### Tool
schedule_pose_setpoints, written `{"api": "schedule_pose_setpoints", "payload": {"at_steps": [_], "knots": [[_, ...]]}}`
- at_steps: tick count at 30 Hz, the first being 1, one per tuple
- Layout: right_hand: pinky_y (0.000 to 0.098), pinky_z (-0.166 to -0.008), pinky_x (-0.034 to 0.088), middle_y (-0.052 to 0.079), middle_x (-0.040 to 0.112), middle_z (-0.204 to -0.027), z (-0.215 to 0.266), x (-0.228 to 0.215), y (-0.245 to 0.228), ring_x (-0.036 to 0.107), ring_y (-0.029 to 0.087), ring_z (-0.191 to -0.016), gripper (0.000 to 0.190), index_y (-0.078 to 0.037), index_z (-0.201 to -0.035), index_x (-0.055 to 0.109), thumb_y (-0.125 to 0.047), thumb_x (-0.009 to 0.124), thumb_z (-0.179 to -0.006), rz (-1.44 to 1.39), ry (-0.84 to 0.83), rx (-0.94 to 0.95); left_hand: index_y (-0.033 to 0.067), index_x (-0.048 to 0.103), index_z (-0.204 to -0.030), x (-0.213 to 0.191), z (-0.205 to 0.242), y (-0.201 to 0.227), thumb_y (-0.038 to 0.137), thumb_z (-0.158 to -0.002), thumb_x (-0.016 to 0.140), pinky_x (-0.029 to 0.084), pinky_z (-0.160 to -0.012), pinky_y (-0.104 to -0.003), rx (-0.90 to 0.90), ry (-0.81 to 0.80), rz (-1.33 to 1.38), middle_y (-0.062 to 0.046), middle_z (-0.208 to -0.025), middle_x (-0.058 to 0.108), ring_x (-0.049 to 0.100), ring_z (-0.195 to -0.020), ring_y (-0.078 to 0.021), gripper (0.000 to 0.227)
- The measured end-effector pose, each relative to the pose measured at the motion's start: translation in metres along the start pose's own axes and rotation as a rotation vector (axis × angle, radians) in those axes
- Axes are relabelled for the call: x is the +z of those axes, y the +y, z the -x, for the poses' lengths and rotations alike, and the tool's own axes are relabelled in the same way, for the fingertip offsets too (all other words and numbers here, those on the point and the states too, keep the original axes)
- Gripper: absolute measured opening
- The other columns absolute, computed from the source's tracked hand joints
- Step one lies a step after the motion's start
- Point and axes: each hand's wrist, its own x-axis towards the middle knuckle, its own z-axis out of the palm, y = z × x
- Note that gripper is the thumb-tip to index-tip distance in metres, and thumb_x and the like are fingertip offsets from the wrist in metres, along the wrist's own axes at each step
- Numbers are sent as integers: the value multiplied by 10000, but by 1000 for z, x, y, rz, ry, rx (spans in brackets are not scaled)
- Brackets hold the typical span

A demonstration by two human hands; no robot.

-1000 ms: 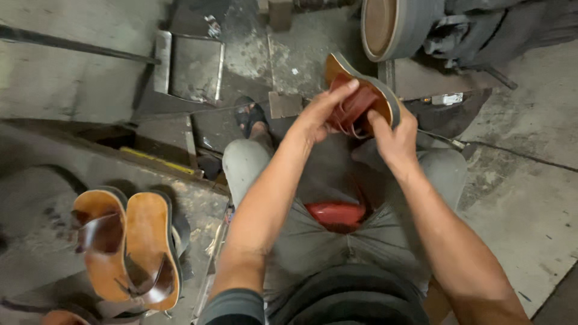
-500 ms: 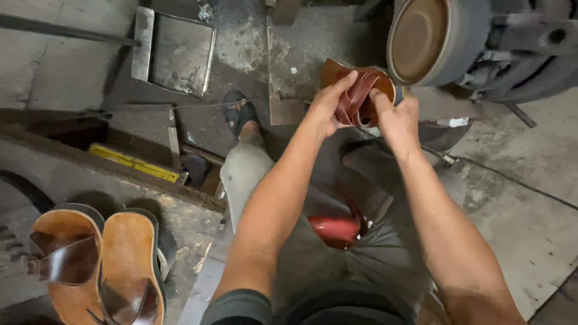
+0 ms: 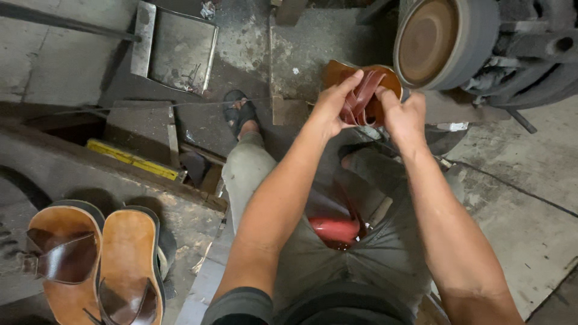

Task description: The person holds a brown leather shoe against a rotating buffing wheel to smooth and polish the sole and edges. The person rotates the shoe to treat different areas of the sole and heel, then places the shoe on a workbench.

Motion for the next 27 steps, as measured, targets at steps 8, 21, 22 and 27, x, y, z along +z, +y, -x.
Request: {"api": "schedule_pose_setpoints", "payload": {"at_steps": [8,21,22,27], "knots": [[459,-804,494,119,694,-806,1,-5,13,675,246,-813,291,-63,-904,785,-353,781,-871,-5,37,-31,28,578,-1267,2,1,-8,469,-713,874,561,-738,-701,26,-19,-26,-271,-1119,613,655,-1033,-456,767],[330,-730,492,33,629,-748,23,-17,20,579,166,-735,132,-101,-829,710,-183,762,-919,-135,100,-222,23,658,-1210,6,6,-14,444,-686,914,593,-680,-651,99,-48,-67,-270,-1011,661,698,-916,-436,720],[342,-738,491,27,632,-753,25,-18,24,578,167,-742,134,-99,-840,715,-195,765,-920,-136,107,-214,28,672,-1193,7,7,-14,439,-680,921,599,-660,-642,105,-50,-68,-266,-993,671,709,-891,-430,703],[321,-735,485,31,624,-743,24,-20,47,571,153,-738,129,-92,-830,698,-142,767,-927,-183,115,-297,21,694,-1149,8,5,-19,415,-667,942,612,-617,-599,139,-71,-70,-259,-943,686,723,-836,-418,670]]}}
